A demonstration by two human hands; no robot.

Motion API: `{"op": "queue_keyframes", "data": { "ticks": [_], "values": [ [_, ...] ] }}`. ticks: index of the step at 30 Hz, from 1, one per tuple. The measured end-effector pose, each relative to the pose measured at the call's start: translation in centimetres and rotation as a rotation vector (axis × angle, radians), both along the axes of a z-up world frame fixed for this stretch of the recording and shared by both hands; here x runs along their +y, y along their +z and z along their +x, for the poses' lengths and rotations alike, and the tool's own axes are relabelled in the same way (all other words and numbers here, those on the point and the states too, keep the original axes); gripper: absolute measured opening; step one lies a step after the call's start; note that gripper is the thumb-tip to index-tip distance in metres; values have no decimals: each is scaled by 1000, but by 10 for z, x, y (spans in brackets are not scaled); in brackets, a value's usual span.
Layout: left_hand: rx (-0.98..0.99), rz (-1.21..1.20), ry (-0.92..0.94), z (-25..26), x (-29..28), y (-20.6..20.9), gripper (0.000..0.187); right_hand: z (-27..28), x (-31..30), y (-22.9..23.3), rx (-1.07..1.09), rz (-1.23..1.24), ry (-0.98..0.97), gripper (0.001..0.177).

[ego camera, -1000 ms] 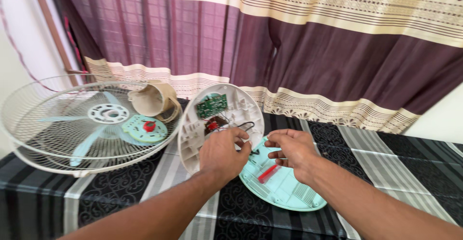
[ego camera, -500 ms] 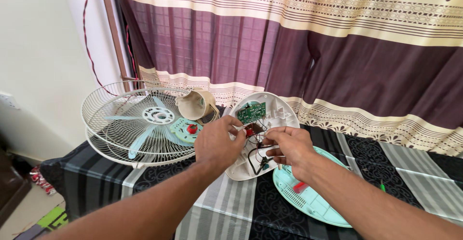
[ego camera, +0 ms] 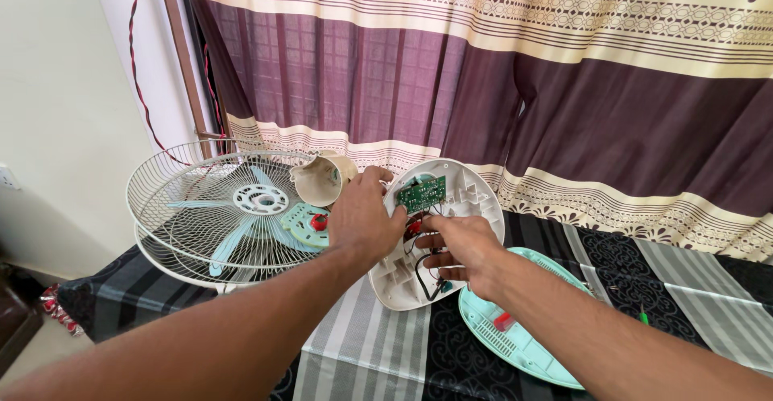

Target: The person uses a screwdriver to loosen and remove screws from a circuit board inside the disassembled base of an electric fan. They detach wires from the board, set the board aside, and then reattach the wires and reposition the board within the base housing.

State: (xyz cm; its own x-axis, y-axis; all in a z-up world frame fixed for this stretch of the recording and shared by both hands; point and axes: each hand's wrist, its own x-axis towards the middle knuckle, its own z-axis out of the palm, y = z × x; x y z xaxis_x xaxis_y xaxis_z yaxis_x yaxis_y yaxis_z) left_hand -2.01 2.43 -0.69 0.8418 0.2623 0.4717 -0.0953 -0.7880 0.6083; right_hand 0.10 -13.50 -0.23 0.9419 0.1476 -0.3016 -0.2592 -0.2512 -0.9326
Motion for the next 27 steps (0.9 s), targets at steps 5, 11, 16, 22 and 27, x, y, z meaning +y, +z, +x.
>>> {"op": "queue_keyframes", "data": {
  "ticks": [5,11,16,22,27],
  "values": [
    [68,11,-25,17,1,1,52,15,5,-5,5,-15,17,23],
    [140,62,-71,30,4,3,44,33,15,-7,20,-38,59,22],
    [201,48,-74,30,3,7,42,42,22,-7,17,-49,86,22],
    [231,60,-95,29,2,12,36,50,27,-9,4,-96,57,21],
    [214,69,-104,29,4,12,35,55,29,-14,2,-87,49,21]
  ]
}}
